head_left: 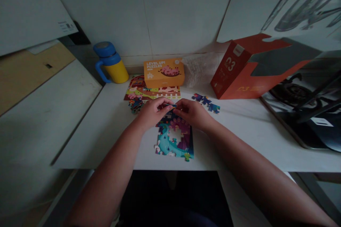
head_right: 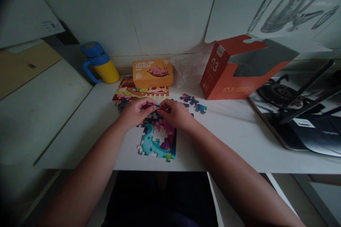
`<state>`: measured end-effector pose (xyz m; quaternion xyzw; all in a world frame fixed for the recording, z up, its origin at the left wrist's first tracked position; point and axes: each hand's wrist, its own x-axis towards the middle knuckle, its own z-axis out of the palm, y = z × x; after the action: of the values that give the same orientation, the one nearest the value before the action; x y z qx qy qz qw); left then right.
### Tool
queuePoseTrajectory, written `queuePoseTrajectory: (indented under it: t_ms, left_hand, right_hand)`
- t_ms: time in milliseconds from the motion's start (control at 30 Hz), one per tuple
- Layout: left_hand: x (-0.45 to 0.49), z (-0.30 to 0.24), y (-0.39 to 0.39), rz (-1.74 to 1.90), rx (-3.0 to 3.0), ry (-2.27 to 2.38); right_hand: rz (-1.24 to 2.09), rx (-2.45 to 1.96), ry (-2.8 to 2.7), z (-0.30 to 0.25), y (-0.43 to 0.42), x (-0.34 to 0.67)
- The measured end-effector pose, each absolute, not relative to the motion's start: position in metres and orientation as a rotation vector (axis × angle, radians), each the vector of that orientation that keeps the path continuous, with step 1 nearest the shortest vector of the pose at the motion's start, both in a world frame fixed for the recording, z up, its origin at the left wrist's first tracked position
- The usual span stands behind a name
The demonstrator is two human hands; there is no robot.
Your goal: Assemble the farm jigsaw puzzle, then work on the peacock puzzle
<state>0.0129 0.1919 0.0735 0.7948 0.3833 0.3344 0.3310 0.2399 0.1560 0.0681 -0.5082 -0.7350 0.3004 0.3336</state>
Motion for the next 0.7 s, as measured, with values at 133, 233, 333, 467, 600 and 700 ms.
queuePoseTrajectory:
  t_ms: [133,233,333,467,600,700]
  left_hand:
    - [0.005,0.062,0.201,0.813,2.039,1.137]
    - [0.0,0.058,0.206,0.746,2.08,1.163]
    - [0.001,0.056,0.206,0.736,2.133,1.157]
    - [0.007,0.05,0.206,0.742,2.116,1.145]
    - [0.011,0.046,0.206,0.731,2.111,1.156]
    - [0.013,0.049,0.205,0.728,2.19,1.173]
  right_hand:
    - [0.664,-1.465,-2.029,0.071,0.156,0.245]
    - [0.599,-1.503,-2.113,0.072,0.157,0.249]
    - [0.576,-1.508,-2.16,0.07,0.157,0.251]
    - [0.573,-1.528,-2.227,0.068,0.157,0.25]
    - [0.561,-1.551,-2.258,0.069,0.157,0.248]
    - [0.545,-1.554,-2.286,0.07,0.156,0.248]
